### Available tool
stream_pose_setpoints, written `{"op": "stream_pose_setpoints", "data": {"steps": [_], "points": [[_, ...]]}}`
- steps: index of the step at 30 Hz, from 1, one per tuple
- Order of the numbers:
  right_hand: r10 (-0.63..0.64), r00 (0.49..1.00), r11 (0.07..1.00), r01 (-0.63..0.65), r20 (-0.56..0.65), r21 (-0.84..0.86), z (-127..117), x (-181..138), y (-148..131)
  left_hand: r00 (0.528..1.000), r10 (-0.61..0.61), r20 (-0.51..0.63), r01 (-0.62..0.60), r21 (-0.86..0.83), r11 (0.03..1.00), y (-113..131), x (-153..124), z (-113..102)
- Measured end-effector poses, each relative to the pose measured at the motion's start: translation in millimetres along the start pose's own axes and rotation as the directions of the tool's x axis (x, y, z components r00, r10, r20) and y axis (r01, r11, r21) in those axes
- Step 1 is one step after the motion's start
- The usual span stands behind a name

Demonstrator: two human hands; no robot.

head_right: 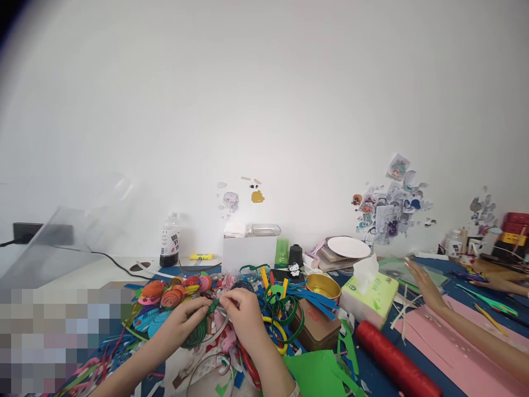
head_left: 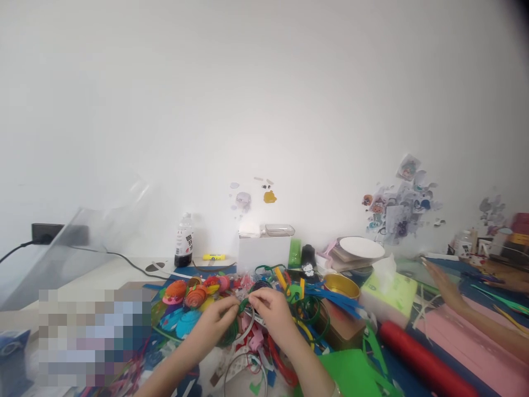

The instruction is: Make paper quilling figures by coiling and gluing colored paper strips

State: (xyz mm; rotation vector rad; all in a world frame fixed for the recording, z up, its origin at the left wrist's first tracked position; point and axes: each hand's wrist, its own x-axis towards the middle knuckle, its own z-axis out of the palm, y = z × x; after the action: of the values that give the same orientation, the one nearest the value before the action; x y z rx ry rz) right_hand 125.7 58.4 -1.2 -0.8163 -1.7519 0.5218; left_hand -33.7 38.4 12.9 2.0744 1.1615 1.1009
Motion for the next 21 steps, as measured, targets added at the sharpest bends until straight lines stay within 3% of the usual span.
{"op": "stream_pose_setpoints", "data": {"steps": [3, 10, 16, 21], "points": [[-0.121, 0.992, 0.983, 0.116, -0.028, -0.145, -1, 0, -2, 0.999, -0.021, 0.027, 0.022, -0.041, 0.999, -1, 1, 0], [-0.182, 0.97, 0.966, 0.146, -0.159, -0.214, -2, -1, -5, 0.997, -0.083, -0.002, 0.077, -0.331, 0.941, 13, -2, -4], [-0.312, 0.941, 0.943, 0.288, -0.133, -0.168, 1, -5, -16, 0.95, -0.31, 0.018, 0.258, -0.601, 0.756, 16, -4, -4], [-0.392, 0.919, 0.904, 0.377, -0.041, -0.2, 5, -10, -24, 0.94, -0.333, 0.075, 0.271, -0.758, 0.594, -1, -1, -4]]}}
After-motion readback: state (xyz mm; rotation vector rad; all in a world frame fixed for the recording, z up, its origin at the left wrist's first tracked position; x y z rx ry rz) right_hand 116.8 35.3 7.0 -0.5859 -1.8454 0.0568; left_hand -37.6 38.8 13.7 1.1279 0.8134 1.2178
